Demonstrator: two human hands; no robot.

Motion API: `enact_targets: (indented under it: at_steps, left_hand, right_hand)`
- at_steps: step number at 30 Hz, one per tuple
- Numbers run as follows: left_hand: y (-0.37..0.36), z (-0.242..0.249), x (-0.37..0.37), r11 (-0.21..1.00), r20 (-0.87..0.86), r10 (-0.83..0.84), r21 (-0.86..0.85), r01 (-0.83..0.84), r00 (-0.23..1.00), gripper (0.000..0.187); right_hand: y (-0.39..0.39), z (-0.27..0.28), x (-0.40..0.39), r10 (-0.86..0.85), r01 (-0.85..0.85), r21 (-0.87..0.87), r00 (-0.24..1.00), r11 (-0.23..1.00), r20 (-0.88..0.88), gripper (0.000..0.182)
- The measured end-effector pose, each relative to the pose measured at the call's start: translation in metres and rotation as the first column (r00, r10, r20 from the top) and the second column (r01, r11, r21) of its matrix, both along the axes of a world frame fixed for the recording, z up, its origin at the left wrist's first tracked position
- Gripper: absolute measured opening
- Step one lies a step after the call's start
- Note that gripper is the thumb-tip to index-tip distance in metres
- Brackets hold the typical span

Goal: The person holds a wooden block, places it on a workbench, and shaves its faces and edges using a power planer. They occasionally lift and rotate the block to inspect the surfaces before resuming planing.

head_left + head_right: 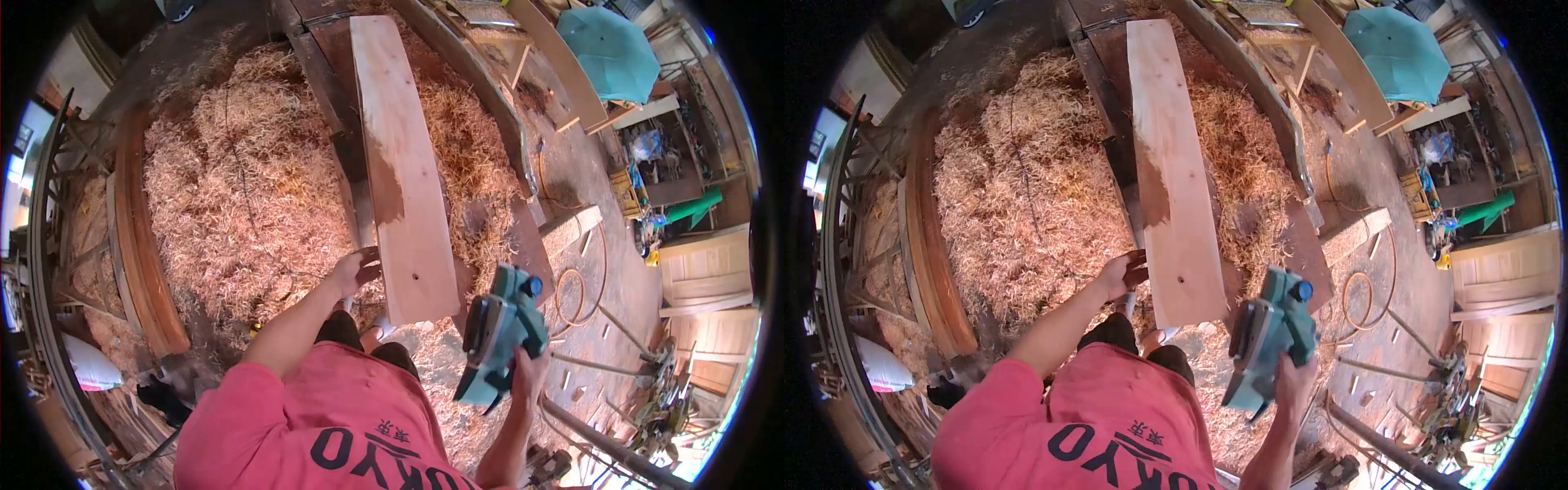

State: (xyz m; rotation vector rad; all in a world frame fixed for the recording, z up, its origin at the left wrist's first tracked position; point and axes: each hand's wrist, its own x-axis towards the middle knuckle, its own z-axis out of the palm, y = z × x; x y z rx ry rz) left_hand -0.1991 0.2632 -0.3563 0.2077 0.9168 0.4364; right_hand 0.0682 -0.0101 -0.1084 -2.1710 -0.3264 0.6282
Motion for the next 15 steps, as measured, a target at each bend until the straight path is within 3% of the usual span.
enact_targets:
  at_steps: [2, 3, 4, 6, 7, 9, 12, 15]
  left_hand:
    - [0.011, -0.007, 0.0, 0.999, 0.037, -0.046, 0.016, 0.045, 0.998, 0.036]
    - [0.016, -0.006, 0.004, 0.997, 0.042, -0.068, 0.034, 0.067, 0.997, 0.036]
    - [0.02, -0.001, 0.006, 0.995, 0.045, -0.089, 0.054, 0.086, 0.995, 0.036]
    - [0.021, -0.005, 0.008, 0.993, 0.094, -0.096, 0.079, 0.089, 0.991, 0.04]
    - [0.019, -0.014, 0.007, 0.993, 0.098, -0.093, 0.083, 0.085, 0.991, 0.04]
    - [0.026, -0.021, 0.007, 0.992, 0.106, -0.076, 0.111, 0.065, 0.991, 0.039]
    - [0.027, -0.008, 0.007, 0.992, 0.127, -0.089, 0.097, 0.077, 0.988, 0.04]
    - [0.028, -0.017, 0.003, 0.993, 0.194, -0.097, 0.083, 0.082, 0.976, 0.039]
  right_hand:
    - [-0.037, -0.001, -0.025, 0.065, -0.067, 0.036, 0.997, 0.997, 0.033, 0.024]
    - [-0.041, 0.011, -0.043, 0.129, -0.129, 0.038, 0.992, 0.991, 0.008, 0.027]
    - [-0.03, 0.03, -0.068, 0.099, -0.089, 0.126, 0.992, 0.988, -0.077, 0.03]
    - [-0.049, 0.013, -0.082, 0.208, -0.204, 0.041, 0.968, 0.978, -0.144, 0.028]
    - [-0.048, 0.008, -0.095, 0.173, -0.169, 0.043, 0.973, 0.985, -0.155, 0.026]
    - [-0.043, -0.004, -0.098, 0.454, -0.454, 0.017, 0.889, 0.891, -0.057, 0.024]
    - [-0.026, -0.004, -0.118, 0.518, -0.533, -0.118, 0.845, 0.838, -0.133, 0.028]
    - [0.005, -0.004, -0.133, 0.51, -0.528, -0.104, 0.845, 0.843, -0.16, 0.032]
